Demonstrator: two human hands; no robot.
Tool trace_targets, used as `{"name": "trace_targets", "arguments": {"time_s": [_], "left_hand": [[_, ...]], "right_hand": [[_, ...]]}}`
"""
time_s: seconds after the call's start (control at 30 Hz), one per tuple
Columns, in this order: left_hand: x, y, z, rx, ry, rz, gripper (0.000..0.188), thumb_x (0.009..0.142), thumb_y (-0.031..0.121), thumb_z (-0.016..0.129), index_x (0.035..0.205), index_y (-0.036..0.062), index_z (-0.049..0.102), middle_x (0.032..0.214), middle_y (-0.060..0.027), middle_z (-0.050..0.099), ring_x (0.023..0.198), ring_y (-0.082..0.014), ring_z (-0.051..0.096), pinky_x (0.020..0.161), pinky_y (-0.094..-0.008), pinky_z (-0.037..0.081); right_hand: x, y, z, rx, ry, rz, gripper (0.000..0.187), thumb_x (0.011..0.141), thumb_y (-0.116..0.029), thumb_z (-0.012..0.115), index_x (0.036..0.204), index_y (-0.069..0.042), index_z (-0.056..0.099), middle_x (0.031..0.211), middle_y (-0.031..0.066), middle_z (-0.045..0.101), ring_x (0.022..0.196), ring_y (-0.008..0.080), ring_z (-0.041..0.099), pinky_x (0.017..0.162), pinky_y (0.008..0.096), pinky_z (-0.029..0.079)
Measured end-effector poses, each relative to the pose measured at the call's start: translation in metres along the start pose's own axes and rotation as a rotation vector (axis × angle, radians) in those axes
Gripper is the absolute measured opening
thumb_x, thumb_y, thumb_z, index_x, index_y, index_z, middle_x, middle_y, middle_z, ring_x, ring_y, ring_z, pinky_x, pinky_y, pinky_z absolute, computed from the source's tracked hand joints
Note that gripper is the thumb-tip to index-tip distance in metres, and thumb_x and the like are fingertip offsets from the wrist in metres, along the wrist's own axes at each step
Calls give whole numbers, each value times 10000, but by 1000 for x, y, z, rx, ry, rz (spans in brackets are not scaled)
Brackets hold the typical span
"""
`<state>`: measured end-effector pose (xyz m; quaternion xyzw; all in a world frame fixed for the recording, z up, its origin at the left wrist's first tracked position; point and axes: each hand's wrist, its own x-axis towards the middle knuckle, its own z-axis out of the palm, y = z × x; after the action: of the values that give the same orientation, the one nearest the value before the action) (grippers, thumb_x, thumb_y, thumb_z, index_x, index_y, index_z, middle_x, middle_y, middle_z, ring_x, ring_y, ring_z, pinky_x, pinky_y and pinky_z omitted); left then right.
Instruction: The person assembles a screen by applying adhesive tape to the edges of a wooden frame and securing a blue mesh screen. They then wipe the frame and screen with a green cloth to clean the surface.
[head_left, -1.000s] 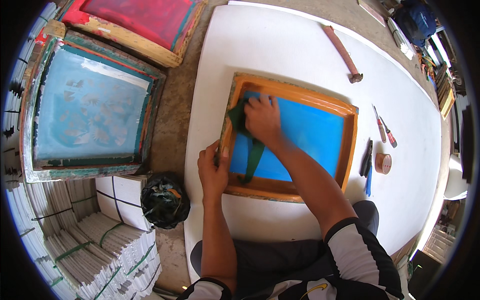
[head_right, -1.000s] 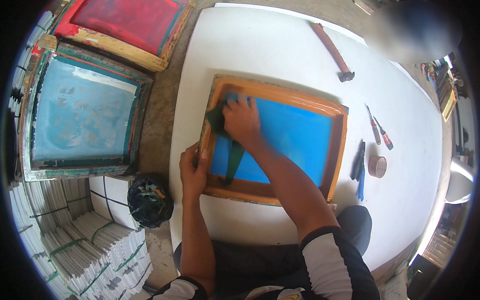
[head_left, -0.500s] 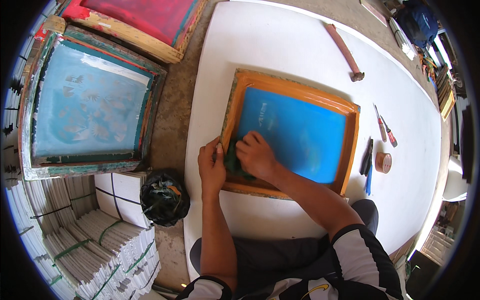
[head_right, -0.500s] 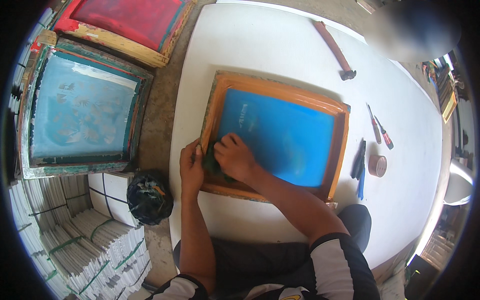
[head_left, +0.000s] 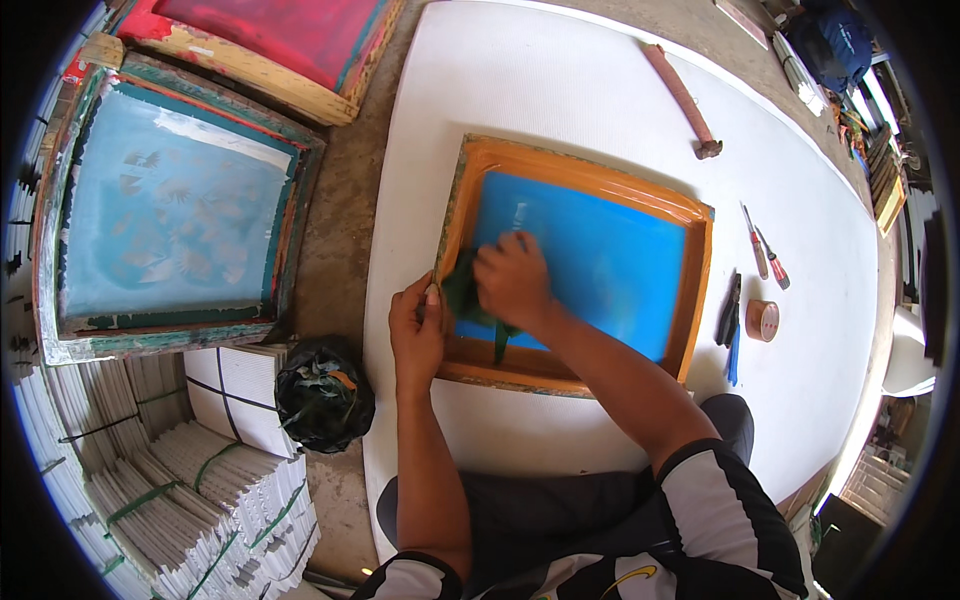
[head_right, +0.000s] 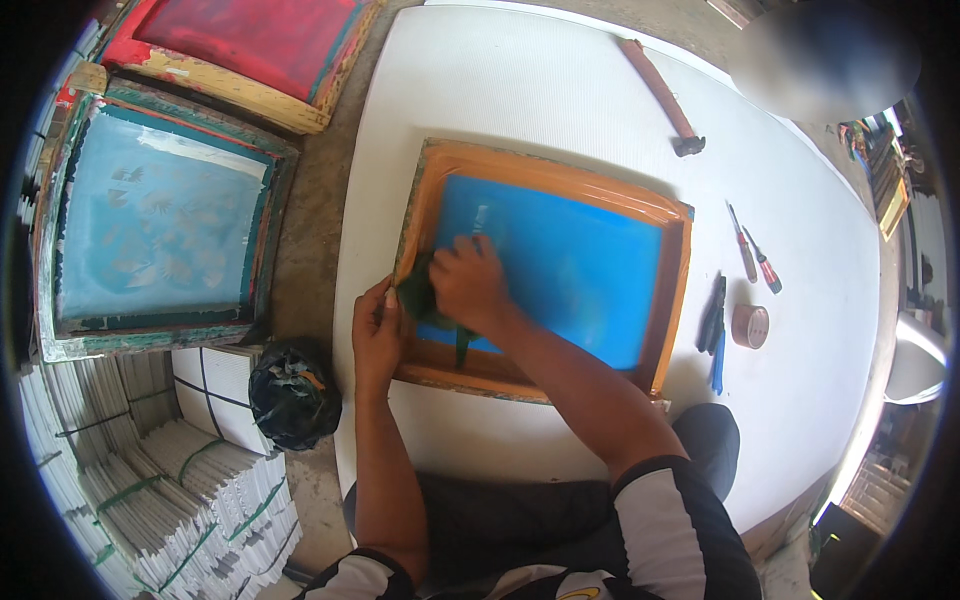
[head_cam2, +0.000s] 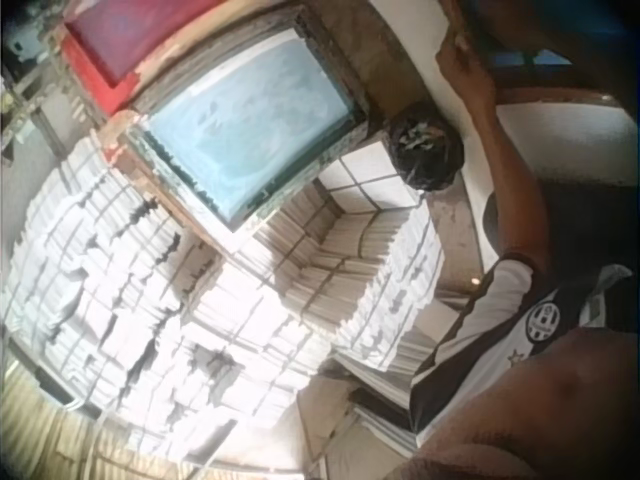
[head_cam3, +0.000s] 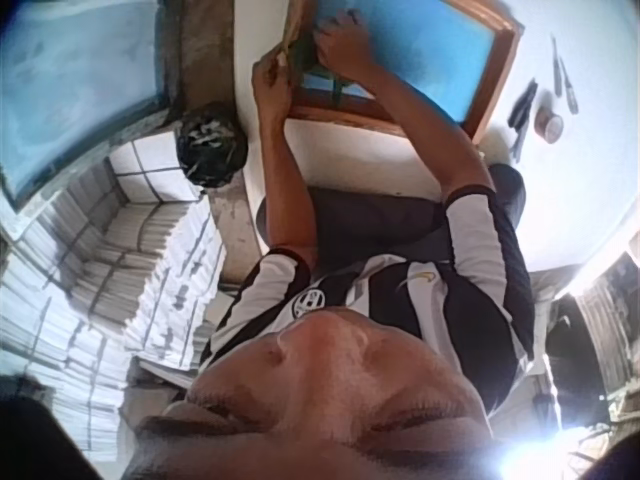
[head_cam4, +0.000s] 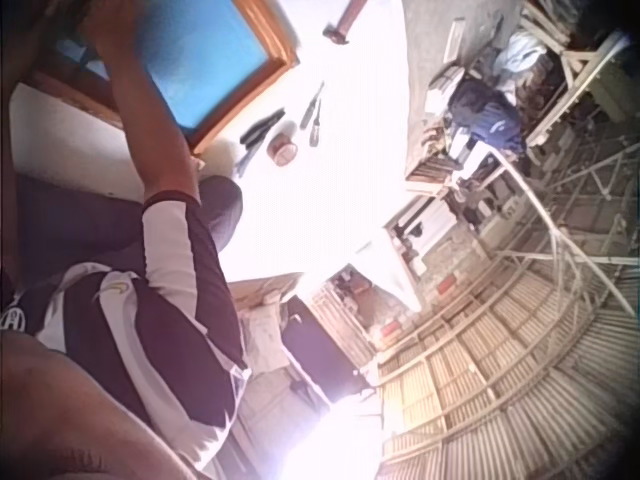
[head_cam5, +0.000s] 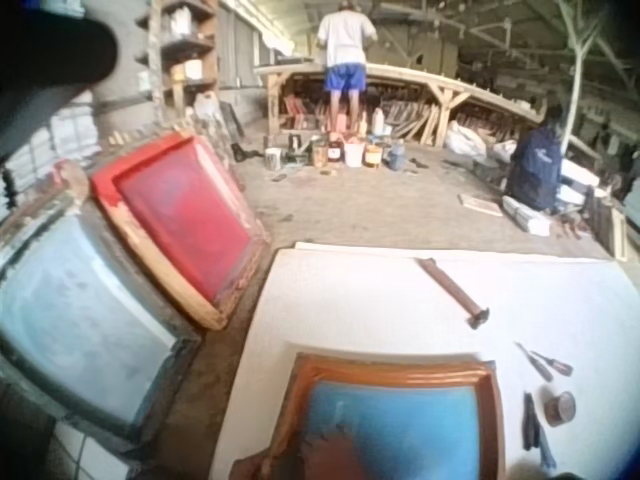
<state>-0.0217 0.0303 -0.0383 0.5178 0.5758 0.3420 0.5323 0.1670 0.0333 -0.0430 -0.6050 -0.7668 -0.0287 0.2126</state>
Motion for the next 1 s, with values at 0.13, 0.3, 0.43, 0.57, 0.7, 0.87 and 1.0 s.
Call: {"name": "trace_targets", "arguments": {"time_s": [0.13, 0.3, 0.43, 0.57, 0.7, 0.87, 1.0], "left_hand": [[1, -5, -1, 95, 2, 74, 339, 1060, 187, 590, 1364, 48, 646, 1108, -94, 567, 961, -158, 582, 867, -297, 490], [3, -4, 0, 115, 3, 84, 343, 1063, 193, 587, 1366, 44, 644, 1114, -96, 565, 986, -165, 586, 887, -301, 484], [1, -2, 0, 87, 3, 48, 341, 1067, 192, 580, 1367, 41, 642, 1125, -101, 566, 1007, -176, 592, 901, -311, 485], [1, -9, -2, 68, 8, 73, 339, 1069, 192, 577, 1366, 41, 642, 1133, -103, 565, 1002, -176, 590, 896, -313, 486], [2, -5, 1, 119, 3, 83, 343, 1069, 195, 578, 1371, 43, 640, 1123, -98, 565, 988, -171, 583, 889, -310, 485], [0, 1, 3, 23, 7, -21, 342, 1065, 197, 588, 1364, 44, 649, 1071, -88, 562, 929, -160, 574, 870, -301, 481], [1, -5, 2, 178, 22, 109, 333, 1059, 233, 595, 1344, 81, 676, 1042, -94, 562, 884, -179, 573, 852, -316, 483]], "right_hand": [[33, 29, 18, -76, 109, 178, 42, 727, -129, 700, 742, -93, 682, 862, 47, 614, 955, 288, 577, 877, 470, 455], [65, 59, 30, -176, 216, 219, 32, 727, -116, 695, 735, -97, 670, 852, 43, 619, 933, 293, 579, 844, 456, 446], [70, 60, 33, -224, 195, 267, 35, 727, -122, 701, 743, -102, 677, 859, 37, 627, 905, 295, 588, 765, 455, 453], [75, 52, 34, -233, 90, 466, 79, 732, -149, 702, 800, -110, 714, 907, 35, 664, 935, 294, 602, 739, 483, 472], [76, 49, 41, -131, 25, 406, 136, 759, -178, 688, 876, -125, 735, 950, 36, 688, 971, 289, 630, 764, 507, 506], [69, 65, 23, -227, -81, 563, 160, 804, -202, 658, 935, -153, 736, 962, 28, 702, 985, 280, 668, 783, 500, 526], [46, 79, 15, -298, 6, 644, 160, 811, -206, 650, 944, -165, 731, 965, 17, 711, 970, 274, 690, 771, 504, 529]]}}
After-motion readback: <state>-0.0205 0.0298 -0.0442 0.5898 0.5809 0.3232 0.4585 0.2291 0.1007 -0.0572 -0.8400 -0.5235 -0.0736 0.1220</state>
